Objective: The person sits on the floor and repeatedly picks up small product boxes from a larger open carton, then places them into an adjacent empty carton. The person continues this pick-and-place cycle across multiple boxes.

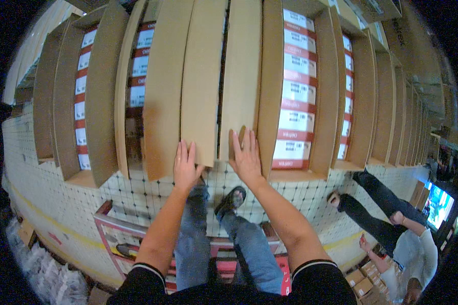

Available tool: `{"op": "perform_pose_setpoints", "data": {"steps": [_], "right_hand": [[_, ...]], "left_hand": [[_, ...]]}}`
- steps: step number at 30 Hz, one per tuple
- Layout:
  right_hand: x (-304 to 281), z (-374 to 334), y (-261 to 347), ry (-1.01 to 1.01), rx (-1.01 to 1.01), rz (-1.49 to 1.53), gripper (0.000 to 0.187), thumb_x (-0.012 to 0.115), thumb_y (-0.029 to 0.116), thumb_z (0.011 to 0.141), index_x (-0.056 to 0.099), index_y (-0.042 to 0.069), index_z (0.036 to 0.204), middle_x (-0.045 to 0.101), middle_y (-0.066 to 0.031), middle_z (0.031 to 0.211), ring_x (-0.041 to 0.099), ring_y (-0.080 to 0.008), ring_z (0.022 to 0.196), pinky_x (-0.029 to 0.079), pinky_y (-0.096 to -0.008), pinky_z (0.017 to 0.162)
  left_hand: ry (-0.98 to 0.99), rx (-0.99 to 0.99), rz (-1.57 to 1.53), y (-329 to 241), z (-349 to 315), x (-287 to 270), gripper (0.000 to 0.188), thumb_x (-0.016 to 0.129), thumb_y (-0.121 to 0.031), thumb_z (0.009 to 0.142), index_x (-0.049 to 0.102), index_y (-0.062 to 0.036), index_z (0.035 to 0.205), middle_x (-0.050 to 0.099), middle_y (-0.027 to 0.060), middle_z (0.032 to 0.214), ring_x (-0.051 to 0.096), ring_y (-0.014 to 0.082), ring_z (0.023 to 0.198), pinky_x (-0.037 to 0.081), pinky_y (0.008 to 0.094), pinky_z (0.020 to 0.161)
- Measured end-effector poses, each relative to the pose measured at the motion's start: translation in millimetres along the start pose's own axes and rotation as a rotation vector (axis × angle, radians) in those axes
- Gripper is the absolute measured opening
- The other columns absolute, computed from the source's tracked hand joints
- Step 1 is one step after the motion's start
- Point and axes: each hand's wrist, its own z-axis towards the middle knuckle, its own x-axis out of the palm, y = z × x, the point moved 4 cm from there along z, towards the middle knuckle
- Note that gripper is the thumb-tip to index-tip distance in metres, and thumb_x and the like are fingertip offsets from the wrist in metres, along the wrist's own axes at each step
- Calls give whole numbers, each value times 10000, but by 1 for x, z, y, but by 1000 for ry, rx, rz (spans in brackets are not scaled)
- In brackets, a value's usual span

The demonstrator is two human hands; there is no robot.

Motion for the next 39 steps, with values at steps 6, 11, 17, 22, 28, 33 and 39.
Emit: {"op": "perform_pose_setpoints", "data": {"steps": [6, 11, 17, 22, 28, 33, 39], "right_hand": [[-9, -25, 6, -248, 379, 343, 752, 593, 40, 897, 192, -41, 1528, 436, -393, 1382, 542, -489, 1213, 501, -486, 950], [-59, -25, -2, -248, 313, 225, 198, 649, 114, 881, 582, -44, 980, 675, -292, 808, 665, -487, 762, 550, -550, 712], [-175, -52, -21, -342, 234, 15, 517, 543, 468, 968, 704, -18, 897, 664, -256, 703, 672, -446, 659, 542, -537, 640], [-234, -53, 5, -601, 107, -116, 607, 575, 490, 962, 669, -68, 743, 609, -285, 635, 646, -444, 626, 493, -489, 588], [-236, -54, 13, -522, 147, -48, 548, 547, 473, 976, 686, -45, 862, 647, -287, 749, 661, -448, 732, 503, -496, 681], [-237, -58, 18, -502, 199, -85, 555, 545, 467, 979, 688, -59, 873, 654, -292, 754, 665, -453, 756, 508, -501, 714], [-231, -55, 9, -489, 211, -84, 510, 535, 458, 978, 702, -4, 841, 664, -289, 753, 669, -467, 724, 527, -541, 687]], "left_hand": [[-264, -268, -521, 10, 4, -27, 438, 599, -129, 960, 531, 9, 1370, 657, 260, 1203, 649, 379, 1119, 505, 419, 975], [-169, -344, -590, 5, 12, -80, 312, 549, -233, 1010, 651, 9, 1179, 703, 268, 967, 693, 433, 886, 544, 474, 819], [-335, 16, -216, -37, 33, -179, 425, 542, -414, 991, 698, -20, 977, 683, 286, 841, 680, 450, 813, 545, 511, 728], [-403, -11, -51, -71, 43, -237, 474, 507, -438, 991, 681, -14, 869, 690, 254, 800, 680, 443, 794, 541, 508, 723], [-305, -95, -140, -76, 37, -245, 447, 508, -410, 994, 680, -11, 895, 692, 250, 797, 678, 439, 806, 527, 515, 766], [-301, -114, -118, -77, 37, -243, 437, 506, -409, 995, 690, -19, 931, 698, 247, 810, 680, 438, 813, 526, 513, 776], [-285, -162, -78, -73, 38, -238, 467, 506, -452, 989, 699, -27, 1014, 696, 258, 813, 681, 445, 820, 526, 519, 788]]}}
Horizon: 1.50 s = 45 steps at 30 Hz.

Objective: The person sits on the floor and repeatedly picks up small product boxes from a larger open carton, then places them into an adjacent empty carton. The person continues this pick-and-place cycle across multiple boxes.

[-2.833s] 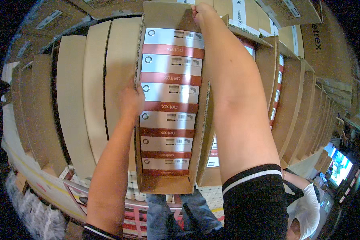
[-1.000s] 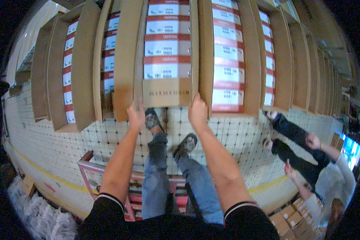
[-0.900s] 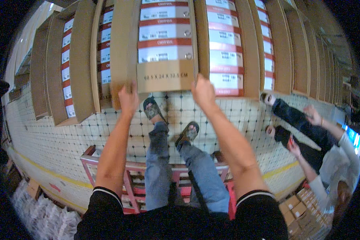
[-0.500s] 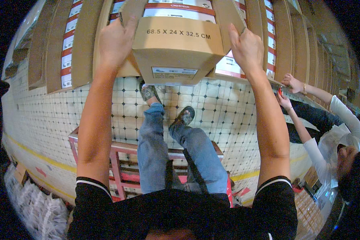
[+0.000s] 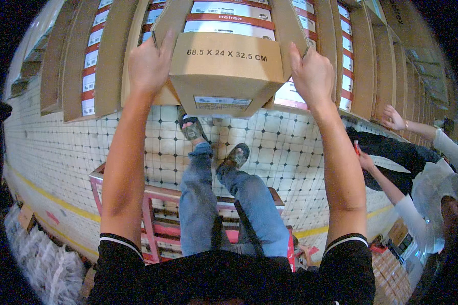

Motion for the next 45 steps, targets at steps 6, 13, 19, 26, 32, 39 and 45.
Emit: {"op": "perform_pose_setpoints", "data": {"steps": [6, 13, 19, 26, 32, 39, 45], "right_hand": [[56, -84, 0, 180, 108, 190, 506, 510, 454, 1000, 647, -4, 1168, 689, -260, 823, 688, -429, 780, 544, -514, 715], [133, -228, 80, 311, 55, 533, 458, 572, 176, 969, 501, -43, 1365, 500, -267, 1359, 503, -410, 1274, 427, -456, 1057], [232, -114, 103, 285, -102, 192, 470, 603, 220, 932, 541, -20, 1331, 522, -246, 1316, 516, -397, 1229, 361, -512, 1101], [180, -127, 72, 407, -194, 200, 350, 674, 341, 875, 645, 68, 1091, 576, -151, 1030, 572, -331, 979, 423, -450, 879], [126, -238, 82, 594, -172, 257, 230, 684, 247, 865, 656, 65, 1002, 574, -148, 964, 573, -328, 925, 460, -470, 790], [137, -133, 56, 144, -104, 258, 440, 665, 283, 889, 591, 99, 1282, 552, -188, 1245, 495, -395, 1227, 396, -522, 1007], [148, -56, 54, 331, -129, -148, 778, 733, 359, 788, 427, 214, 1488, 227, -244, 1593, 169, -405, 1498, 181, -594, 1178]], "left_hand": [[11, -164, -118, 42, -87, 54, 402, 541, -383, 994, 653, -60, 1205, 707, 249, 988, 684, 420, 941, 539, 475, 833], [165, -183, -175, 66, -167, 118, 461, 593, -243, 951, 531, -58, 1368, 670, 199, 1199, 651, 392, 1067, 516, 476, 898], [226, -118, -63, 37, -73, 137, 472, 562, -235, 957, 470, -56, 1384, 672, 239, 1144, 642, 443, 1031, 507, 528, 871], [336, -160, -198, 84, -53, 119, 450, 516, -265, 992, 488, -100, 1411, 671, 302, 1067, 633, 488, 996, 500, 526, 887], [377, -233, -158, 82, -55, 125, 476, 515, -287, 994, 476, -113, 1435, 668, 305, 1079, 624, 488, 1028, 491, 519, 910], [420, -248, -156, 78, -53, 119, 481, 510, -290, 995, 469, -122, 1443, 670, 295, 1080, 631, 475, 1023, 496, 511, 902], [398, -250, -176, 80, -53, 116, 470, 500, -279, 996, 469, -140, 1445, 678, 271, 1080, 640, 460, 1011, 500, 507, 882]]}}
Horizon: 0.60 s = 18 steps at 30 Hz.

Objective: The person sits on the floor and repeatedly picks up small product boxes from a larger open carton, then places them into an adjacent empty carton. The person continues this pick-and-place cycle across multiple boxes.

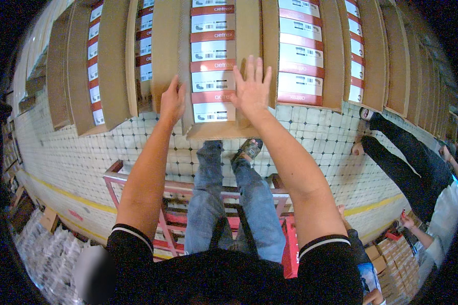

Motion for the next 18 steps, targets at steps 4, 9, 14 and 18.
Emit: {"op": "perform_pose_setpoints", "data": {"steps": [4, 9, 14, 18], "right_hand": [[-8, -12, -51, 22, 191, 14, 817, 706, 270, 799, 355, 241, 1536, 195, -267, 1601, 378, -453, 1376, 384, -569, 1065], [15, -34, -67, 64, 220, 318, 830, 670, 158, 851, 267, 266, 1569, 388, -287, 1443, 641, -438, 1015, 566, -479, 800], [33, -42, -53, 8, 411, 273, 772, 628, 128, 886, 285, 267, 1563, 532, -202, 1104, 631, -405, 871, 542, -504, 736], [32, -44, -48, -91, 414, 168, 706, 582, 105, 902, 341, 277, 1543, 537, -182, 1059, 627, -394, 810, 537, -502, 683]], "left_hand": [[-7, 29, -49, 8, 3, -3, 470, 492, -279, 1000, 468, -137, 1447, 679, 272, 1071, 640, 465, 996, 498, 507, 876], [10, 18, -10, 15, 5, -1, 486, 486, -273, 1004, 450, -124, 1464, 672, 291, 1067, 641, 470, 992, 498, 507, 873], [31, -2, -39, 8, 4, -1, 491, 490, -272, 1007, 441, -114, 1470, 669, 298, 1066, 644, 469, 997, 506, 508, 871], [48, -20, -12, 4, 4, -2, 486, 500, -258, 1008, 440, -120, 1470, 677, 287, 1073, 656, 461, 985, 517, 503, 864]]}}
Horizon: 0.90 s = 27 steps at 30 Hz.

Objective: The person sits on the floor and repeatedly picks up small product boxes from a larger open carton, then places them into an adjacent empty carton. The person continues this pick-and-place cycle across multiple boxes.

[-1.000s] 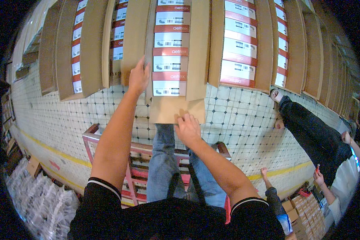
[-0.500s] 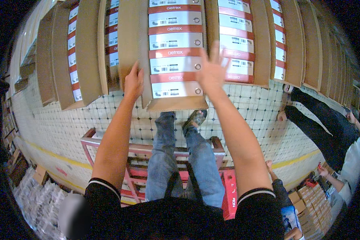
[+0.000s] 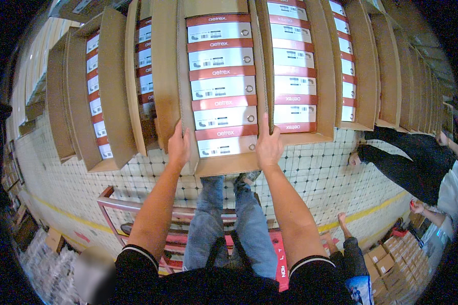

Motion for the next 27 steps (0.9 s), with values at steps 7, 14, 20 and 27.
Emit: {"op": "perform_pose_setpoints", "data": {"steps": [7, 14, 20, 27], "right_hand": [[6, -4, -4, 286, 148, -52, 780, 625, 114, 866, 287, 233, 1558, 465, -224, 1285, 606, -424, 1017, 524, -486, 823], [-13, 53, 25, -137, 68, -41, 498, 567, 294, 983, 462, 171, 1454, 570, -179, 1050, 632, -400, 894, 527, -508, 762], [-7, 80, 25, -1, 166, -62, 370, 504, 294, 1022, 528, 94, 1332, 562, -191, 1017, 649, -396, 853, 547, -503, 719], [-27, 81, 43, 98, 210, -16, 417, 529, 256, 1008, 495, 78, 1383, 555, -197, 1066, 627, -392, 943, 511, -515, 823]], "left_hand": [[88, 72, -7, 0, 1, -5, 530, 489, -207, 1006, 366, -70, 1503, 668, 311, 1053, 675, 452, 938, 530, 508, 821], [47, 84, 8, -36, 59, -12, 530, 483, -177, 1005, 358, 0, 1488, 671, 315, 1008, 671, 470, 880, 529, 524, 796], [107, -13, -71, -49, 80, -15, 529, 493, -161, 981, 367, -12, 1473, 633, 322, 1162, 642, 469, 1014, 496, 532, 881], [-92, 31, 57, -110, 163, -24, 470, 514, -162, 953, 427, -19, 1392, 672, 274, 1069, 650, 430, 1007, 512, 534, 844]]}}
